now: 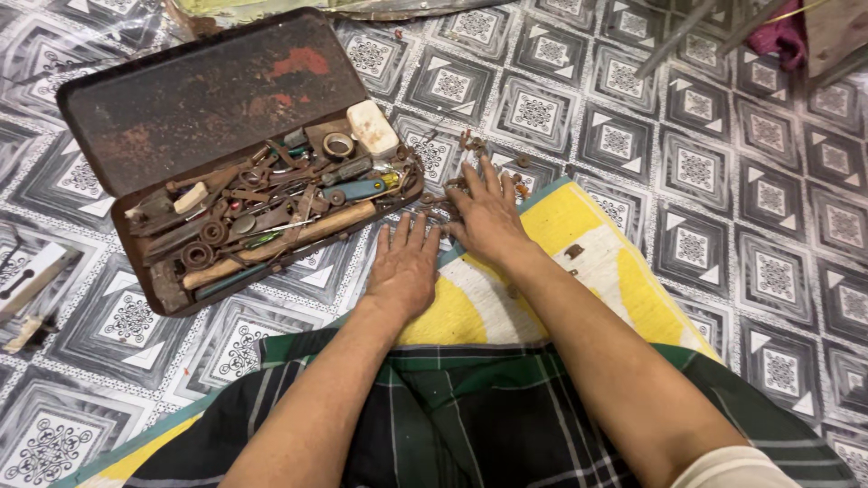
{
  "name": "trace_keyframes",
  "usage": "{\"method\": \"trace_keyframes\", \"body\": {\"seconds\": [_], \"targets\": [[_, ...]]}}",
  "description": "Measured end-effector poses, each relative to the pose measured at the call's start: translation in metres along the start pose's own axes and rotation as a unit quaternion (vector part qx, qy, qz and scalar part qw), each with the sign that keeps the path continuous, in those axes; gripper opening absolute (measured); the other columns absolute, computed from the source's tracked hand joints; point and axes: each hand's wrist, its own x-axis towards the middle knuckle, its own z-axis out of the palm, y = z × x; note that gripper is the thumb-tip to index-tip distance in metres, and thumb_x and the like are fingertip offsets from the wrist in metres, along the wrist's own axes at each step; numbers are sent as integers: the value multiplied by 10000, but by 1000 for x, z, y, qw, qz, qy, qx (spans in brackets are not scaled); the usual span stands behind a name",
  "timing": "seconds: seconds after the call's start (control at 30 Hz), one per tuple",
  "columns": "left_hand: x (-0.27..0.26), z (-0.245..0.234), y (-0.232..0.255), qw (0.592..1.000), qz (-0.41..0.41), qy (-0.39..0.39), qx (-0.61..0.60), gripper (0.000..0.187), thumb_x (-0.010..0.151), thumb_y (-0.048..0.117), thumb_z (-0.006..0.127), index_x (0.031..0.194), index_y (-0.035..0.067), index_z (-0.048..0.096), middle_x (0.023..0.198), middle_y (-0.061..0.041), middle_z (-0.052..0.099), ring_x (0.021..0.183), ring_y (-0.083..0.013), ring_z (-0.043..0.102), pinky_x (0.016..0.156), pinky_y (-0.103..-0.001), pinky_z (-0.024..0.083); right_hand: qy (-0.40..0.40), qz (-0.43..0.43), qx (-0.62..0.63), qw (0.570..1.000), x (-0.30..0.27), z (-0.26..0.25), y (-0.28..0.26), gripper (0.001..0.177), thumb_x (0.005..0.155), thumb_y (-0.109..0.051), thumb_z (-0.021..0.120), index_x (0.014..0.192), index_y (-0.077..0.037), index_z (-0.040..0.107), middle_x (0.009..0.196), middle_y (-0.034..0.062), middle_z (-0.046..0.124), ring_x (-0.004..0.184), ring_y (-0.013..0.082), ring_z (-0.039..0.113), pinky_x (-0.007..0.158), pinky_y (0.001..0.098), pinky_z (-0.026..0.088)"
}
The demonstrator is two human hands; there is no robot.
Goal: The person sits on a mat and repeatedly picks up small metal parts and tools from a toolbox, placing them on the floor mat, then returns them to the box. The person closes the toolbox at the end.
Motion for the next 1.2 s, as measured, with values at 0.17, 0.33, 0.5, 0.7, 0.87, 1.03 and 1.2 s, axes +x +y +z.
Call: {"method": "trace_keyframes", "body": {"seconds": [0.17, 0.33, 0.5, 0.7, 0.87, 1.03, 1.2], "targets": [[-3, -1, -11, 1000, -25, 1, -2, 638, 928, 140, 476, 1553, 95, 360, 1649, -170, 265, 1545, -364, 173, 1236, -553, 111, -6, 30, 11, 999, 18, 16, -1, 562, 821, -383, 783, 1322, -153, 669, 1623, 207, 289, 1534, 430, 121, 1216, 620, 105], [0, -5, -14, 999, -30, -40, 9, 659, 932, 132, 470, 1570, 80, 311, 1656, -182, 213, 1542, -367, 132, 1230, -538, 93, 17, 25, 17, 999, 24, 31, 5, 330, 860, -281, 745, 1150, -127, 770, 1612, 193, 355, 1536, 434, 167, 1231, 611, 118], [-2, -12, -12, 998, -37, -59, 3, 684, 946, 204, 540, 1573, 76, 300, 1663, -193, 200, 1548, -364, 132, 1240, -531, 92, 50, 33, -20, 998, 19, 35, 8, 264, 782, -169, 740, 1011, -51, 797, 1511, 194, 491, 1472, 431, 304, 1196, 602, 190], [-4, -14, -7, 996, -50, -73, 2, 766, 921, 307, 668, 1570, 93, 322, 1663, -170, 235, 1557, -355, 159, 1250, -528, 120, 169, -68, -25, 983, 0, 35, 6, 217, 782, -151, 721, 934, -3, 766, 1273, 152, 671, 1319, 380, 509, 1145, 530, 359], [-1, -10, -7, 996, -48, -70, -2, 763, 918, 307, 670, 1561, 84, 325, 1656, -175, 229, 1551, -361, 148, 1241, -537, 118, 161, -39, -14, 986, -12, 29, 11, 194, 793, -194, 750, 877, -20, 764, 1185, 139, 687, 1259, 392, 529, 1091, 535, 380], [7, -12, -16, 998, -53, 37, 11, 659, 942, 175, 580, 1563, 93, 375, 1661, -189, 261, 1563, -380, 156, 1245, -551, 113, 179, -47, -7, 983, 12, 13, 11, 216, 822, -225, 770, 899, -24, 757, 1232, 124, 689, 1293, 395, 517, 1116, 529, 373], [9, -27, -28, 985, -94, 143, 14, 702, 909, 218, 556, 1569, 113, 344, 1678, -146, 188, 1562, -357, 91, 1220, -635, 41, 183, -136, -10, 974, 64, 1, -14, 309, 800, -255, 792, 1009, -29, 758, 1344, 118, 655, 1360, 375, 481, 1151, 550, 330]]}}
